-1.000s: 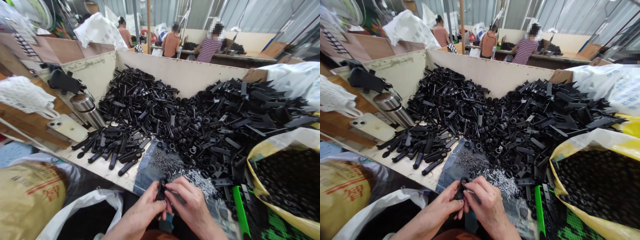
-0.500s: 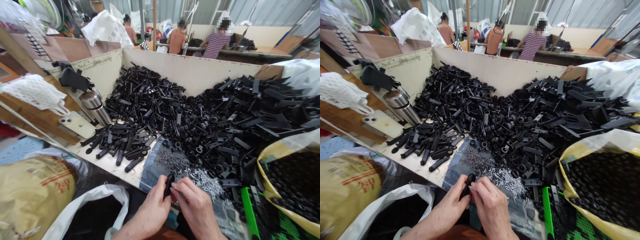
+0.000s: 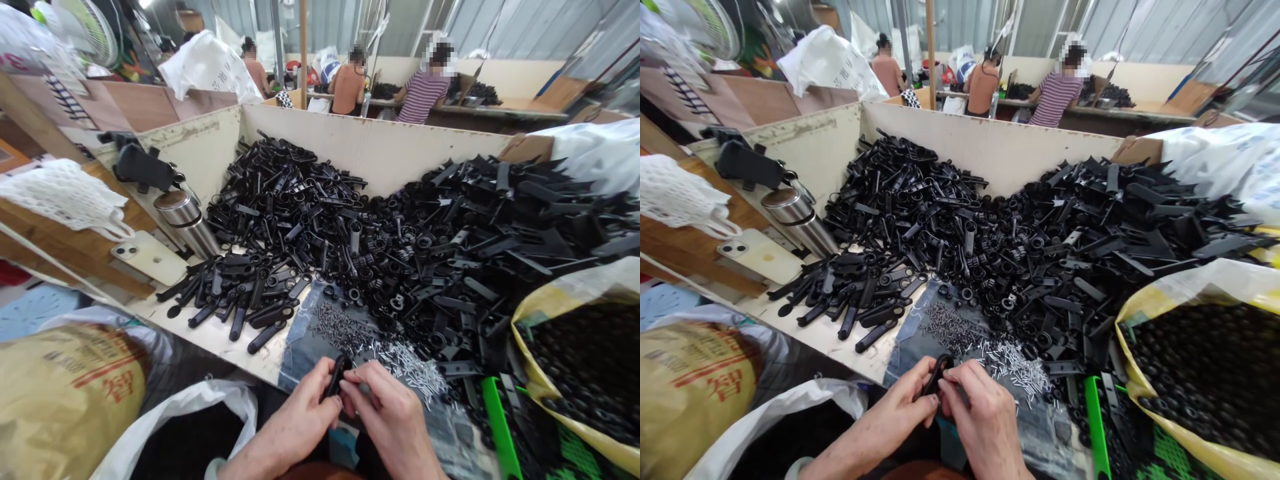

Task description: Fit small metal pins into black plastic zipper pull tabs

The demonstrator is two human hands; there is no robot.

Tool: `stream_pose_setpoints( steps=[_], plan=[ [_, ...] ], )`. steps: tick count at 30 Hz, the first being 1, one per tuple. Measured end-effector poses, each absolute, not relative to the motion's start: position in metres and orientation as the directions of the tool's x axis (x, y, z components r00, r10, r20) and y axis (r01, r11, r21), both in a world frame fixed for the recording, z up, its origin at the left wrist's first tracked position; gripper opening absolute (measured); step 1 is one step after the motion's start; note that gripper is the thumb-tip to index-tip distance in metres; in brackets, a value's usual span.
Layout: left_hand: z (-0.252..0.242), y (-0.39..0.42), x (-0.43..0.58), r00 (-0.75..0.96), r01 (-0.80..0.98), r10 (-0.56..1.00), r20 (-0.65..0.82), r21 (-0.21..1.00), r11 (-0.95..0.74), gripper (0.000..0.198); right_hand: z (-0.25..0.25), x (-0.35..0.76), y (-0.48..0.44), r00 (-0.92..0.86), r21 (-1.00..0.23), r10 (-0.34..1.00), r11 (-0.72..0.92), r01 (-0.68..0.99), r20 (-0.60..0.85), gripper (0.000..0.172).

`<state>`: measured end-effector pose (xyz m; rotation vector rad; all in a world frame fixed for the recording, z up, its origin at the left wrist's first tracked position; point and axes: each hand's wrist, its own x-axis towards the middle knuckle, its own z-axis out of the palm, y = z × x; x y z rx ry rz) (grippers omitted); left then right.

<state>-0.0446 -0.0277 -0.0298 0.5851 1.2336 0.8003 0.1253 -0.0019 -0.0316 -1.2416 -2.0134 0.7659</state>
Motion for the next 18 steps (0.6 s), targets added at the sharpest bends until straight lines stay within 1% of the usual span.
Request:
stream_pose_setpoints(
  steps=[3, 7, 10, 12, 13, 15, 16, 18],
  plan=[
    [-0.026, -0.028, -0.046, 0.132, -0.228, 0.757, -0.64, 0.723, 0.652, 0.041, -0.03, 0.127, 0.003, -0.337, -0.818, 0.932, 0.295, 0.493, 0.133, 0.016],
    [-0.027, -0.028, -0.046, 0.081, -0.328, 0.727, -0.682, 0.67, 0.666, 0.047, -0.029, 0.131, 0.008, -0.333, -0.874, 0.942, 0.196, 0.445, 0.042, 0.018],
    [-0.028, -0.026, -0.045, 0.165, -0.375, 0.746, -0.645, 0.659, 0.652, 0.041, -0.033, 0.133, 0.013, -0.308, -0.913, 0.951, 0.095, 0.396, -0.035, 0.019],
    [-0.03, -0.024, -0.046, 0.177, -0.339, 0.791, -0.586, 0.718, 0.608, 0.038, -0.037, 0.133, 0.015, -0.272, -0.924, 0.96, 0.049, 0.379, -0.06, 0.02],
    [-0.032, -0.023, -0.048, 0.139, -0.277, 0.825, -0.548, 0.778, 0.564, 0.038, -0.039, 0.133, 0.016, -0.254, -0.922, 0.966, 0.051, 0.383, -0.052, 0.02],
    [-0.039, -0.022, -0.052, 0.005, -0.042, 0.903, -0.43, 0.902, 0.43, 0.038, -0.044, 0.133, 0.017, -0.244, -0.903, 0.97, 0.104, 0.417, -0.001, 0.018],
    [-0.043, -0.022, -0.054, -0.055, 0.108, 0.938, -0.342, 0.932, 0.346, 0.038, -0.046, 0.133, 0.016, -0.253, -0.887, 0.967, 0.144, 0.439, 0.032, 0.018],
    [-0.053, -0.023, -0.058, -0.099, 0.369, 0.985, -0.143, 0.914, 0.17, 0.041, -0.049, 0.132, 0.015, -0.28, -0.852, 0.956, 0.216, 0.476, 0.086, 0.018]
  ],
)
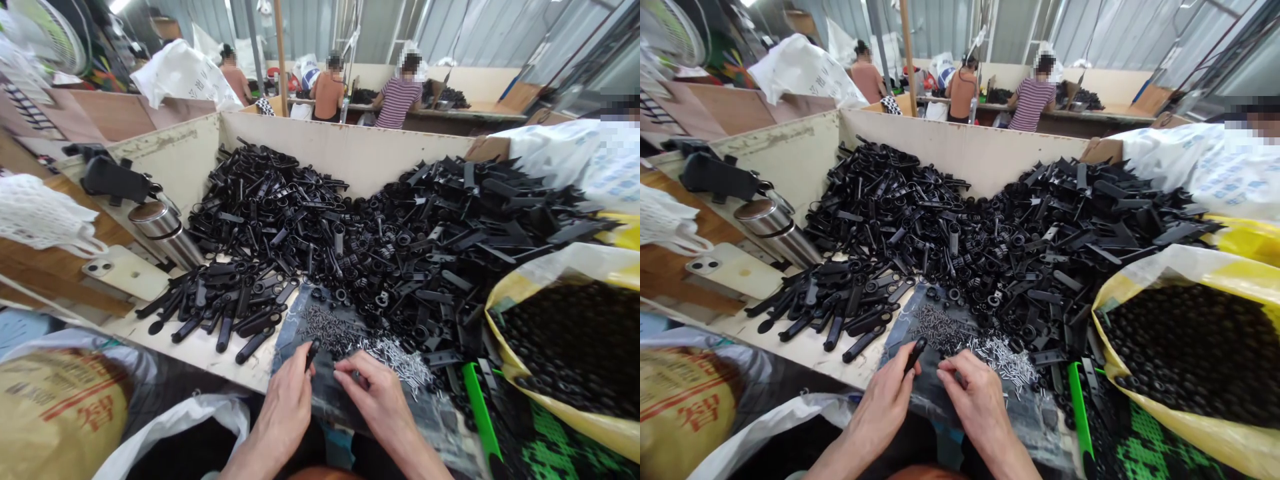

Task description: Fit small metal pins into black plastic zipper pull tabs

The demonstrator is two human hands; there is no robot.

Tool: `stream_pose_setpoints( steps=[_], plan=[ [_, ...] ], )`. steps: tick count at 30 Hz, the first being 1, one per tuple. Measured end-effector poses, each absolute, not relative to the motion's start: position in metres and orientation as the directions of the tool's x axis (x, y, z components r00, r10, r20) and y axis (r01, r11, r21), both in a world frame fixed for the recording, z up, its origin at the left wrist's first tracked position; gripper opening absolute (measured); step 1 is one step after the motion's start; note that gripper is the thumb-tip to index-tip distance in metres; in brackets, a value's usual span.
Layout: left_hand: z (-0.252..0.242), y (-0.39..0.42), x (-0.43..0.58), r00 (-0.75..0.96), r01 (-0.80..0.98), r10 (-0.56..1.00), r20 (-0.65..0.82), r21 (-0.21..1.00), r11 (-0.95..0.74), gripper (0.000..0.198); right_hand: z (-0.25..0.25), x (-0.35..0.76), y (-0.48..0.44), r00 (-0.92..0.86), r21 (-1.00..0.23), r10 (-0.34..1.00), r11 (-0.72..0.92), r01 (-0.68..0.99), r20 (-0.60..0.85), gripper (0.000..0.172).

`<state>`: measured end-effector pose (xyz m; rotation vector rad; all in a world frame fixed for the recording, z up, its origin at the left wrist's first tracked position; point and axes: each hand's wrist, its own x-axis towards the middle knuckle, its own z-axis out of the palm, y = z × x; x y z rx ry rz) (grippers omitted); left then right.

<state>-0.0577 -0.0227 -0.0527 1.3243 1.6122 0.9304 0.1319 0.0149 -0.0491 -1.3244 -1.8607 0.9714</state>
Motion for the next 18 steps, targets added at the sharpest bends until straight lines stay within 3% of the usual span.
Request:
stream_pose_setpoints(
  steps=[3, 5, 9, 12, 15, 18],
  plan=[
    [-0.062, -0.022, -0.058, -0.054, 0.528, 0.998, 0.028, 0.849, 0.004, 0.046, -0.053, 0.13, 0.012, -0.28, -0.839, 0.954, 0.237, 0.49, 0.105, 0.02],
    [-0.06, -0.021, -0.057, -0.089, 0.514, 0.996, -0.005, 0.856, 0.05, 0.044, -0.055, 0.131, 0.011, -0.249, -0.864, 0.966, 0.182, 0.469, 0.069, 0.02],
    [-0.044, -0.015, -0.054, -0.143, 0.179, 0.946, -0.29, 0.933, 0.313, 0.033, -0.055, 0.133, 0.01, -0.146, -0.943, 0.986, -0.027, 0.331, -0.08, 0.026],
    [-0.032, -0.012, -0.053, -0.018, -0.166, 0.862, -0.507, 0.852, 0.497, 0.035, -0.05, 0.131, 0.009, -0.124, -0.969, 0.969, -0.195, 0.15, -0.214, 0.035],
    [-0.026, -0.01, -0.053, 0.118, -0.367, 0.815, -0.567, 0.738, 0.566, 0.037, -0.042, 0.125, 0.007, -0.122, -0.966, 0.958, -0.256, 0.045, -0.26, 0.039],
    [-0.023, -0.007, -0.054, 0.191, -0.422, 0.809, -0.556, 0.697, 0.579, 0.038, -0.038, 0.116, 0.006, -0.115, -0.975, 0.968, -0.22, 0.032, -0.222, 0.037]
  ],
)
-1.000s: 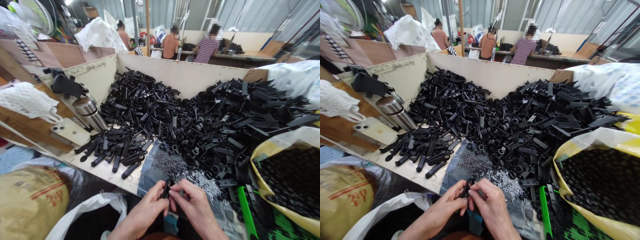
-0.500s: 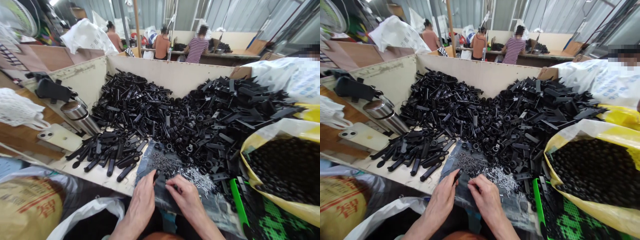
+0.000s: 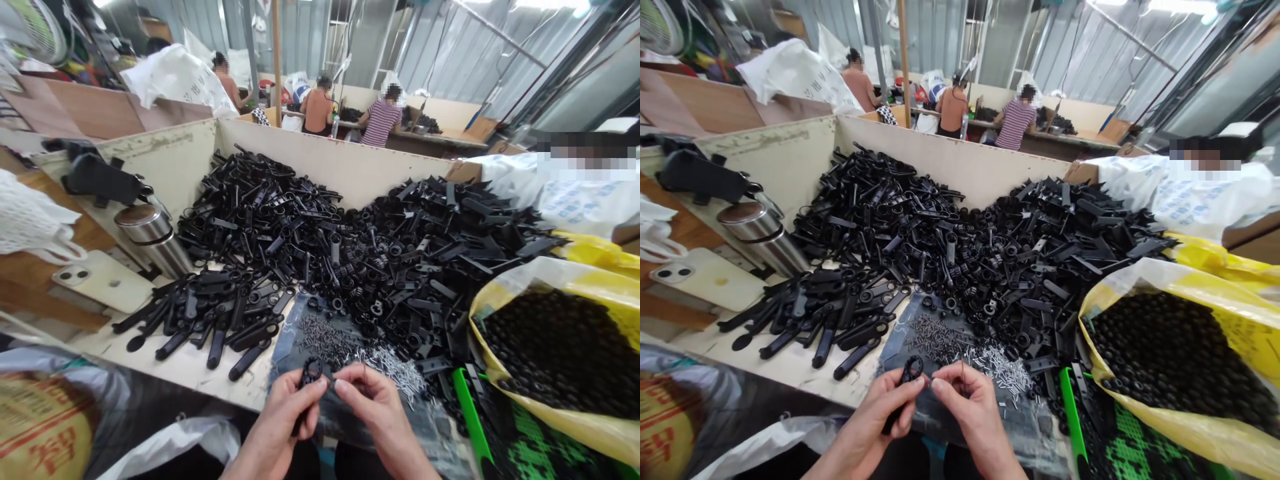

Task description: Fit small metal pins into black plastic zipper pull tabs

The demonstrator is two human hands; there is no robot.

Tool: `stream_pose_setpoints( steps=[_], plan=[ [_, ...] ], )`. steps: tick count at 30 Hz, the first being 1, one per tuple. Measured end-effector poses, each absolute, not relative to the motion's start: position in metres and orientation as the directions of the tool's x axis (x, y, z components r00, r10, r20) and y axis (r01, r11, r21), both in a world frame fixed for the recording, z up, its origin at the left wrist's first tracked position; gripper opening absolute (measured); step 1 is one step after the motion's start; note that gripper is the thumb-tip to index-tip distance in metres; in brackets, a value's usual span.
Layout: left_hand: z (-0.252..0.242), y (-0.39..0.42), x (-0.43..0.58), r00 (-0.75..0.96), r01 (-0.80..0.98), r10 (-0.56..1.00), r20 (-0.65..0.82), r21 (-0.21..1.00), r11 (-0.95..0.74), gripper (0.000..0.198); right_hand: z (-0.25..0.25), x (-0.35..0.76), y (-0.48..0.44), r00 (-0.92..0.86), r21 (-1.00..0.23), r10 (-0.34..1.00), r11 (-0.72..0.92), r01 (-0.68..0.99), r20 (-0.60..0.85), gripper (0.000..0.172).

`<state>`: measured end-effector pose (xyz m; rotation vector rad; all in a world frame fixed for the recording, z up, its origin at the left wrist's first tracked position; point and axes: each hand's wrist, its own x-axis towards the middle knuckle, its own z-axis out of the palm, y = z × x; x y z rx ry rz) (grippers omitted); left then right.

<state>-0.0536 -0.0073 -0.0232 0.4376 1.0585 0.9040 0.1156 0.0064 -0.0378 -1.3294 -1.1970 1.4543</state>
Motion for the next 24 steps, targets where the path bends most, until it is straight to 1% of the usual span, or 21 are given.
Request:
stream_pose_setpoints(
  steps=[4, 7, 9, 11, 15, 20, 24],
  plan=[
    [-0.024, -0.003, -0.06, 0.226, -0.448, 0.814, -0.535, 0.686, 0.574, 0.04, -0.036, 0.102, 0.01, -0.123, -0.983, 0.977, -0.162, 0.081, -0.171, 0.036],
    [-0.027, 0.001, -0.068, 0.216, -0.47, 0.829, -0.516, 0.69, 0.551, 0.041, -0.035, 0.093, 0.017, -0.145, -0.982, 0.977, -0.137, 0.131, -0.156, 0.038],
    [-0.029, 0.004, -0.074, 0.205, -0.485, 0.823, -0.53, 0.676, 0.555, 0.042, -0.034, 0.088, 0.022, -0.163, -0.978, 0.979, -0.094, 0.184, -0.124, 0.037],
    [-0.03, 0.008, -0.079, 0.196, -0.501, 0.81, -0.553, 0.653, 0.567, 0.044, -0.032, 0.083, 0.027, -0.179, -0.968, 0.982, -0.012, 0.251, -0.058, 0.034],
    [-0.03, 0.018, -0.087, 0.189, -0.555, 0.782, -0.594, 0.592, 0.585, 0.045, -0.026, 0.073, 0.038, -0.243, -0.916, 0.965, 0.186, 0.355, 0.102, 0.021],
    [-0.028, 0.03, -0.09, 0.183, -0.67, 0.774, -0.606, 0.499, 0.549, 0.045, -0.022, 0.065, 0.052, -0.335, -0.827, 0.895, 0.414, 0.38, 0.294, 0.011],
    [-0.028, 0.037, -0.085, 0.176, -0.71, 0.758, -0.628, 0.453, 0.54, 0.048, -0.021, 0.066, 0.061, -0.351, -0.771, 0.849, 0.515, 0.374, 0.396, 0.011]
  ],
)
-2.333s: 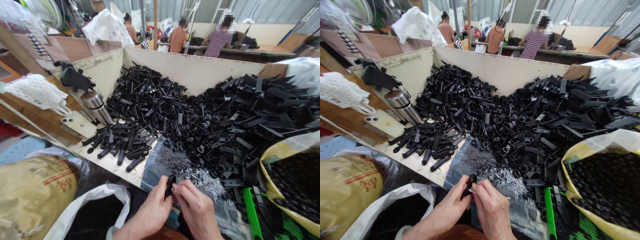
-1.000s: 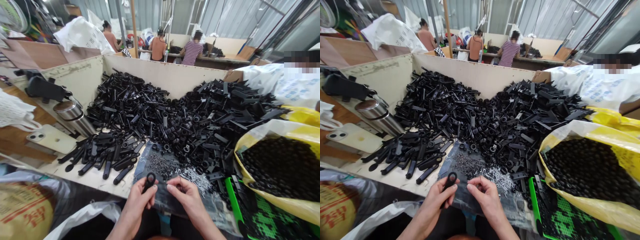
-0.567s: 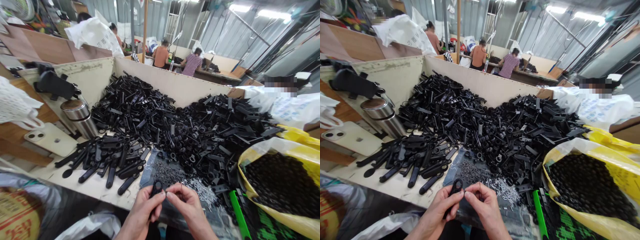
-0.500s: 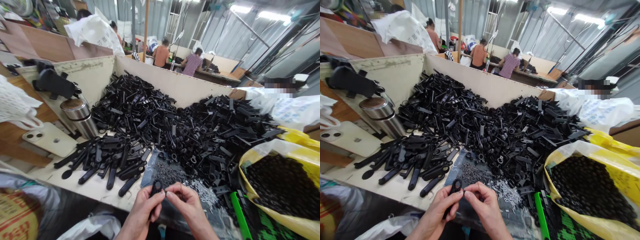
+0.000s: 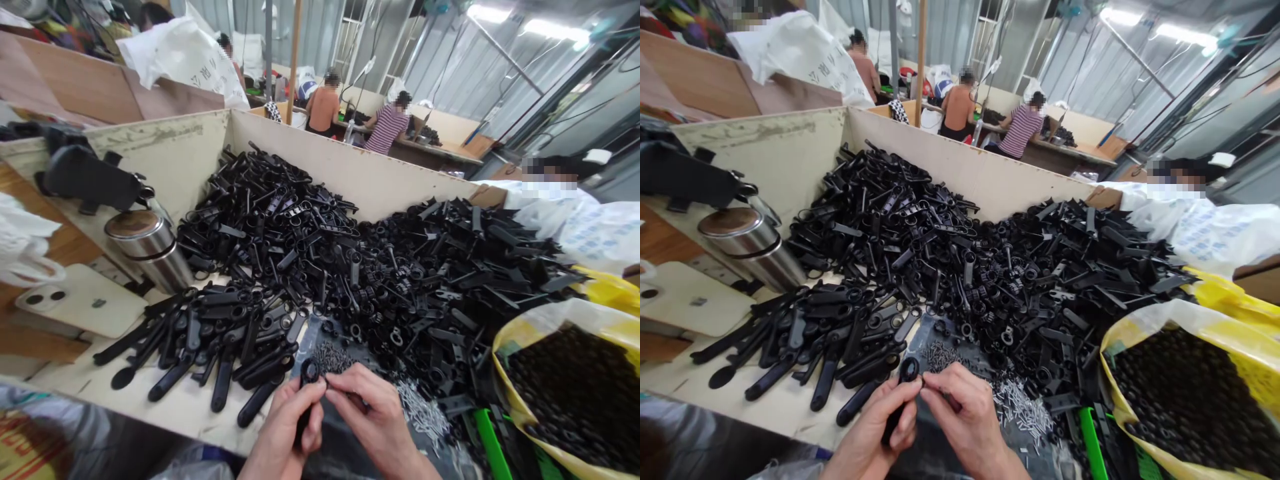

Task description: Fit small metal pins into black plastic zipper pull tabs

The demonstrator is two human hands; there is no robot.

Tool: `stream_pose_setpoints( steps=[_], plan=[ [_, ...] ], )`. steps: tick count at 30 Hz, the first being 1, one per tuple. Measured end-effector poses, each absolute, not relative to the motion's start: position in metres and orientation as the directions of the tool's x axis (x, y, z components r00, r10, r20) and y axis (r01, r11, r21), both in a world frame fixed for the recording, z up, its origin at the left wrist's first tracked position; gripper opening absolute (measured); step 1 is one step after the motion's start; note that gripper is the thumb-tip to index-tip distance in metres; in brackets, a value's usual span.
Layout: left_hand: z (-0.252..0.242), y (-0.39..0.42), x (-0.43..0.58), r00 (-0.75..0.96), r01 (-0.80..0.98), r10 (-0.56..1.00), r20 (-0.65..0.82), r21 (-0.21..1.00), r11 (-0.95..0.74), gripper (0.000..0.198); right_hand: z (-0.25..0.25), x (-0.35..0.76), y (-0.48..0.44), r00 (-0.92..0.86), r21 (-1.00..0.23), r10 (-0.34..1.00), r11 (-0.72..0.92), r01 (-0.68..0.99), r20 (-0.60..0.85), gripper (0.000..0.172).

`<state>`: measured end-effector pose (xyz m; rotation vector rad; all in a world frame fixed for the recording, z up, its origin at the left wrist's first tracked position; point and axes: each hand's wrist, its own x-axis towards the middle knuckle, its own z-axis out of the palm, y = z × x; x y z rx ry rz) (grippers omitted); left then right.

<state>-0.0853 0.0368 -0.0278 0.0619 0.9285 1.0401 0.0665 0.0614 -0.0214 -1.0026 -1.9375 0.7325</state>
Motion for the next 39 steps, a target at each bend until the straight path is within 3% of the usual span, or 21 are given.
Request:
stream_pose_setpoints(
  steps=[4, 11, 19, 21, 25, 28, 39],
  plan=[
    [-0.028, 0.039, -0.078, 0.194, -0.703, 0.741, -0.643, 0.435, 0.562, 0.056, -0.019, 0.072, 0.063, -0.329, -0.741, 0.828, 0.556, 0.375, 0.455, 0.012],
    [-0.034, 0.029, -0.055, 0.183, -0.735, 0.754, -0.631, 0.422, 0.531, 0.057, -0.016, 0.092, 0.059, -0.366, -0.736, 0.828, 0.551, 0.394, 0.424, 0.009],
    [0.001, -0.001, -0.03, 0.251, -0.754, 0.802, -0.542, 0.411, 0.513, 0.024, -0.003, 0.134, 0.04, -0.393, -0.669, 0.789, 0.611, 0.424, 0.471, 0.008],
    [0.009, -0.012, -0.026, 0.284, -0.722, 0.821, -0.495, 0.452, 0.523, 0.019, -0.002, 0.144, 0.032, -0.369, -0.671, 0.797, 0.602, 0.433, 0.478, 0.009],
    [0.019, -0.037, -0.02, 0.272, -0.569, 0.856, -0.44, 0.643, 0.512, 0.032, 0.002, 0.154, 0.014, -0.387, -0.642, 0.769, 0.639, 0.424, 0.509, 0.011],
    [0.022, -0.056, -0.019, 0.232, -0.478, 0.886, -0.402, 0.746, 0.464, 0.031, 0.005, 0.152, 0.001, -0.424, -0.593, 0.721, 0.693, 0.41, 0.549, 0.011],
    [0.028, -0.105, -0.022, 0.129, -0.333, 0.95, -0.285, 0.89, 0.312, 0.024, 0.011, 0.139, -0.043, -0.5, -0.53, 0.653, 0.756, 0.385, 0.569, 0.014]
  ],
)
